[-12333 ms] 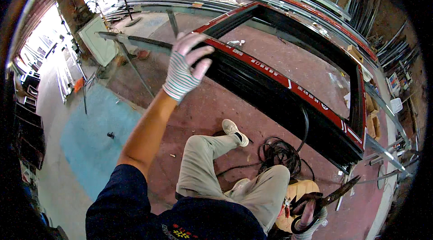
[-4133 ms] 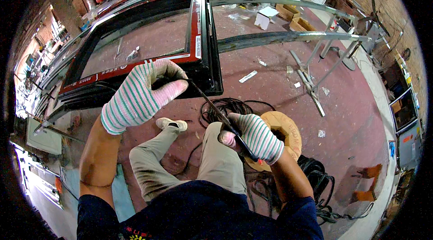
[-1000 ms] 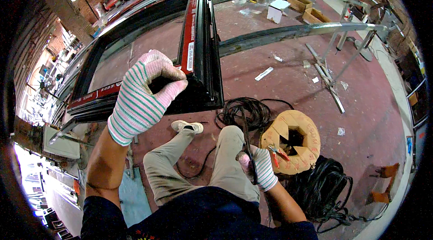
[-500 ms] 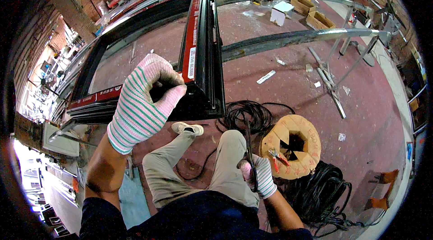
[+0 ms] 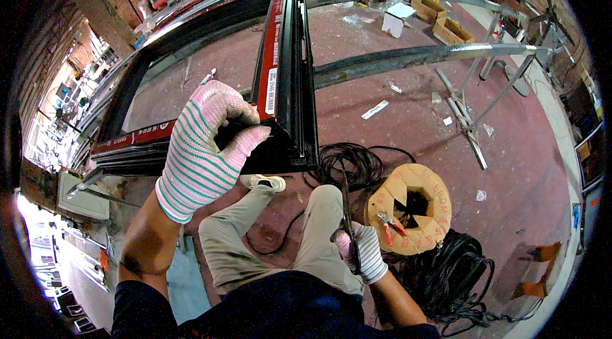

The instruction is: The person installs a black rubber seal into the groove of a red and black window frame. They use shears to cut the seal to length and press it into place along the frame edges.

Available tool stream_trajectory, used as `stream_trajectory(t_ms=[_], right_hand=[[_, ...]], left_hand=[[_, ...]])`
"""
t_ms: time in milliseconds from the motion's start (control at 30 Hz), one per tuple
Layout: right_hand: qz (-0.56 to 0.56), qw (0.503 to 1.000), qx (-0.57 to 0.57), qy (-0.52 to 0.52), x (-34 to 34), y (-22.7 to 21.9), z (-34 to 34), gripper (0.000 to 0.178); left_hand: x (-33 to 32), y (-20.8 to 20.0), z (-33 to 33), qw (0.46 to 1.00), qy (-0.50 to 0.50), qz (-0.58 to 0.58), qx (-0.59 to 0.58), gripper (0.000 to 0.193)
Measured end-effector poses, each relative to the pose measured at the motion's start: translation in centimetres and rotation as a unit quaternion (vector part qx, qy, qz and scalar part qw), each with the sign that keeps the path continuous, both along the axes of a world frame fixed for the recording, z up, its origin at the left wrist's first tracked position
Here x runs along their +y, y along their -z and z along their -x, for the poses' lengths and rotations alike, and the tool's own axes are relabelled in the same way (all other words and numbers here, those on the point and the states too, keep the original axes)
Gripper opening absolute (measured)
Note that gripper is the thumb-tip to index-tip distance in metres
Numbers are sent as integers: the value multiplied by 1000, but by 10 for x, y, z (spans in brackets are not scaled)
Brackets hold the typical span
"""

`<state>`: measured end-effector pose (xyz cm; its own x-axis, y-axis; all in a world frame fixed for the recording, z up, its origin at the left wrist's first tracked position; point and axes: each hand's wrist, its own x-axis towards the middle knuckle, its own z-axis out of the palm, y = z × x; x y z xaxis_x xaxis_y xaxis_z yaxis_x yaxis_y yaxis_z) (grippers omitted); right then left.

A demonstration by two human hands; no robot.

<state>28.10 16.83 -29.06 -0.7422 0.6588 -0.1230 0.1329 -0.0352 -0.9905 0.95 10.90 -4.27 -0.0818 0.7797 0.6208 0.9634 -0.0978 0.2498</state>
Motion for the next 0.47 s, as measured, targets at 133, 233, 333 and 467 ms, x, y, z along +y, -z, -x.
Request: stream_trajectory(t_ms=[133,233,333,467], right_hand=[[3,1000,10,-5,1,-6,1,62],[2,1000,4,-15,1,-11,2,60],[-4,1000,-1,-21,3,-8,3,58],[-6,1000,7,-30,5,-8,4,54]], left_hand=[[2,2,-1,1000,2,-14,7,19],[2,1,-1,1000,4,-12,10,19],[2,4,0,999,14,-33,9,23],[-8,11,8,990,32,-25,133,41]])
